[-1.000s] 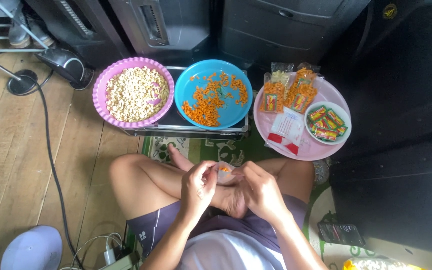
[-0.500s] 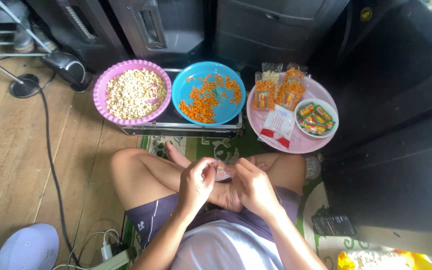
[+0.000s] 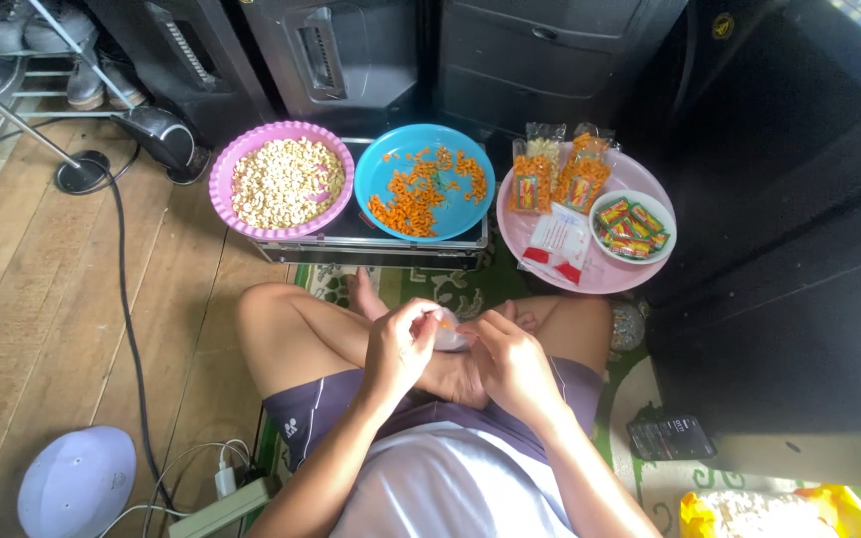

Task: The person scoops orange snack pieces from a blue plate into a small clear plastic bag using a white plastic spoon. The person sits on the floor with bowls of snacks and packaged items nearby.

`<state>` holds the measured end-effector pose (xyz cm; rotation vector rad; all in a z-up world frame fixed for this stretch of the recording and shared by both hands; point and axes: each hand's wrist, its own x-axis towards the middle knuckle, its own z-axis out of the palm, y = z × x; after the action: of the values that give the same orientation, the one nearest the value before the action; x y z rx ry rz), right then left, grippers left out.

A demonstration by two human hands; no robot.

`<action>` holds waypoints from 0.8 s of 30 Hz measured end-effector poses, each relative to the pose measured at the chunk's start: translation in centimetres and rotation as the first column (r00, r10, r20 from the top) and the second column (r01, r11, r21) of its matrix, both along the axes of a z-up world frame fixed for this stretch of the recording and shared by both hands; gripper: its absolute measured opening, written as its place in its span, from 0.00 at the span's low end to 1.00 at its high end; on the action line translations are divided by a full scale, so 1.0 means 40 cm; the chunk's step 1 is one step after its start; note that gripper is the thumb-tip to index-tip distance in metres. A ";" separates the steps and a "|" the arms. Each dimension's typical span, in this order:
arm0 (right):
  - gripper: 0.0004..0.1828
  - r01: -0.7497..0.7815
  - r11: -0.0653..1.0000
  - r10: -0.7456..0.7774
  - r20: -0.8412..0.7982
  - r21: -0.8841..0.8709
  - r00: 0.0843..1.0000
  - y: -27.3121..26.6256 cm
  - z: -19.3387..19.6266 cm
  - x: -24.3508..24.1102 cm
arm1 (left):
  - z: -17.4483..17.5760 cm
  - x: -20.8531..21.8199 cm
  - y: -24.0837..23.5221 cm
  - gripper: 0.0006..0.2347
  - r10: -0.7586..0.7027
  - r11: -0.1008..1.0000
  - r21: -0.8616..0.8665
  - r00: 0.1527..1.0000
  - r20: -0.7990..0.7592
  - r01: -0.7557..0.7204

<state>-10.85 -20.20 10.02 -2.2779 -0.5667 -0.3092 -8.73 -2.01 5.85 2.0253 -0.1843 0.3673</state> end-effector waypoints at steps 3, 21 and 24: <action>0.09 0.077 0.996 -0.078 0.031 0.041 0.996 -0.044 -0.132 0.005 | -0.013 -0.008 0.000 0.02 0.015 1.000 0.004 1.000 -0.012 -0.015; 0.09 0.286 0.905 -0.191 -0.301 0.316 0.934 -0.090 -0.009 -0.003 | -0.075 -0.010 -0.005 0.03 0.083 0.989 0.140 0.960 -0.268 -0.046; 0.12 0.484 0.696 -0.245 -0.457 0.531 0.855 -0.139 -0.011 0.020 | -0.102 -0.002 -0.008 0.03 0.090 0.989 0.138 0.950 -0.300 -0.050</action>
<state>-10.05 -25.76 9.57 -1.6905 0.1978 -0.2273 -8.79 -2.34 1.77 2.1905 0.0585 0.0831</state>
